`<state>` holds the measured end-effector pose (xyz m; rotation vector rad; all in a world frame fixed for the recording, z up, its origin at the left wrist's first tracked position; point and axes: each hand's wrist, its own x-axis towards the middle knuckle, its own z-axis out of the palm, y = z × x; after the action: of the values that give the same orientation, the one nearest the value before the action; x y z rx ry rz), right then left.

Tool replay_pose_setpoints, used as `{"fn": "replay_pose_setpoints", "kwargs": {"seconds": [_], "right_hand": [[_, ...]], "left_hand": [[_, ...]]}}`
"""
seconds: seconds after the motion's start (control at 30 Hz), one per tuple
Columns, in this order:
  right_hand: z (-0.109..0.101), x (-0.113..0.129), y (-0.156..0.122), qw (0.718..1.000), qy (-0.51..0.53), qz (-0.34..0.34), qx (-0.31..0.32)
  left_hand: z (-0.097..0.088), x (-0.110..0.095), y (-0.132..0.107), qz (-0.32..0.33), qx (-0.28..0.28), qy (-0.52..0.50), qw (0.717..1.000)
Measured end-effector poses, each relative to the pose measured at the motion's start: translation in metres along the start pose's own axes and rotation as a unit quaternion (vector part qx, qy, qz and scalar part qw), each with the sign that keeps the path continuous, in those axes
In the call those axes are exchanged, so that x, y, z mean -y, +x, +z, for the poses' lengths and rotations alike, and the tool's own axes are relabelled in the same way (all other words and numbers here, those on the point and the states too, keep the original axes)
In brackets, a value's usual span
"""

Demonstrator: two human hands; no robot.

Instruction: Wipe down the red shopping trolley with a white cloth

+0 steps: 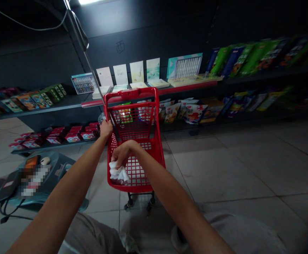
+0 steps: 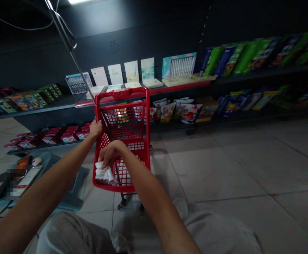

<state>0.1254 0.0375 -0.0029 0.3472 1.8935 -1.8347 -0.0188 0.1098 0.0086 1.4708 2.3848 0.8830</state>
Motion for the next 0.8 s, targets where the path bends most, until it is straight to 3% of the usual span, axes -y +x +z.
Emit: {"fn": "replay_pose_setpoints", "kwargs": {"seconds": [0.13,0.27,0.47,0.57,0.7,0.8], "right_hand": [[-0.017,-0.005,-0.019,0.983,-0.028,-0.054,-0.172],[-0.026,-0.008,-0.024,0.936,-0.097,-0.084,-0.329],[-0.028,-0.007,-0.01,0.86,-0.247,-0.023,-0.445],[-0.023,-0.007,-0.003,0.844,-0.283,0.001,-0.456],[-0.015,-0.012,0.008,0.824,-0.263,0.061,-0.498],[-0.011,-0.015,0.014,0.803,-0.258,0.078,-0.532]], "left_hand": [[0.0,0.0,-0.001,0.002,-0.003,-0.002,1.0],[-0.001,0.0,-0.005,0.003,-0.01,0.002,1.0],[-0.006,-0.004,-0.02,-0.005,-0.051,0.029,0.998],[-0.009,-0.003,-0.031,0.013,-0.074,0.02,0.997],[-0.019,-0.001,-0.07,0.068,-0.119,-0.039,0.99],[-0.04,0.0,-0.133,0.118,-0.167,-0.104,0.973]]}}
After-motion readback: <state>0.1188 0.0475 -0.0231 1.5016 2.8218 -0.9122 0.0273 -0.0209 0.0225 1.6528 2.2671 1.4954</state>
